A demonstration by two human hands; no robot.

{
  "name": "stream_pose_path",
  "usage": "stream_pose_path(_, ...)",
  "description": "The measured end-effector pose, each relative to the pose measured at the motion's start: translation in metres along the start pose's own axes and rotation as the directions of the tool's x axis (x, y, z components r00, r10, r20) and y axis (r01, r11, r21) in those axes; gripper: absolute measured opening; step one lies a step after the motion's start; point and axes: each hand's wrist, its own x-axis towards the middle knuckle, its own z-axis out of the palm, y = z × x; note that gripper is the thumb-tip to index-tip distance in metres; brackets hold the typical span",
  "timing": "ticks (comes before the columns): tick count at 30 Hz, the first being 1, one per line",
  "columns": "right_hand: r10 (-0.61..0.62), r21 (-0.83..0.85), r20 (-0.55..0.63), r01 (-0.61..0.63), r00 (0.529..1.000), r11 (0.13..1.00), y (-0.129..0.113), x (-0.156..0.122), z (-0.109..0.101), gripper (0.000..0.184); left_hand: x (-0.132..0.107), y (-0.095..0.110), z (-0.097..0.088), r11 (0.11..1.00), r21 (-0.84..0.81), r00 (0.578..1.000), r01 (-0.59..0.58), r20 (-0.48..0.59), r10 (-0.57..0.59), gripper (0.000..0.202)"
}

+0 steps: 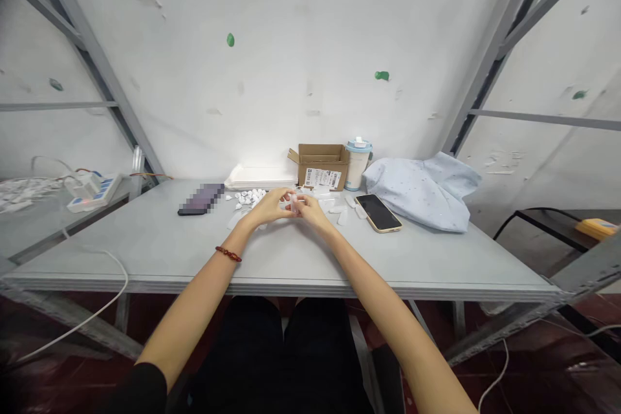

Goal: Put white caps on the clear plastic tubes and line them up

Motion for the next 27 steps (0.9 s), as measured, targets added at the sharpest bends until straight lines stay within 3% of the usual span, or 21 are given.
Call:
stream_pose_path(3, 0.013, -0.084, 0.021, -0.011, 1.0, 0.996, 0.003, 0.001, 0.0, 0.019, -0.002, -0.003, -0.008, 0.997, 0.052, 0.997, 0.056, 0.053, -0.059, 0.058)
stream_pose_path(6, -0.042, -0.304, 0.061, 0.058, 0.997, 0.951, 0.005, 0.0, 0.001, 0.023, -0.006, -0.008, -0.018, 0.991, 0.087, 0.985, 0.103, 0.127, -0.113, 0.062)
stream_pose_path(9, -0.162, -0.572, 0.124, 0.204, 0.979, 0.795, 0.006, -0.002, 0.002, 0.02, -0.009, -0.014, -0.025, 0.977, 0.144, 0.959, 0.156, 0.213, -0.185, 0.064)
stream_pose_path(11, -0.193, -0.664, 0.18, 0.264, 0.964, 0.699, 0.006, -0.003, 0.003, 0.02, -0.01, -0.017, -0.028, 0.967, 0.19, 0.943, 0.171, 0.255, -0.216, 0.065)
stream_pose_path(21, -0.174, -0.744, 0.301, 0.344, 0.938, 0.572, 0.006, -0.007, 0.007, 0.022, -0.014, -0.017, -0.037, 0.918, 0.31, 0.859, 0.247, 0.368, -0.355, 0.07)
stream_pose_path(27, -0.157, -0.757, 0.341, 0.37, 0.927, 0.539, 0.005, -0.007, 0.008, 0.025, -0.014, -0.016, -0.039, 0.898, 0.359, 0.836, 0.256, 0.383, -0.392, 0.071)
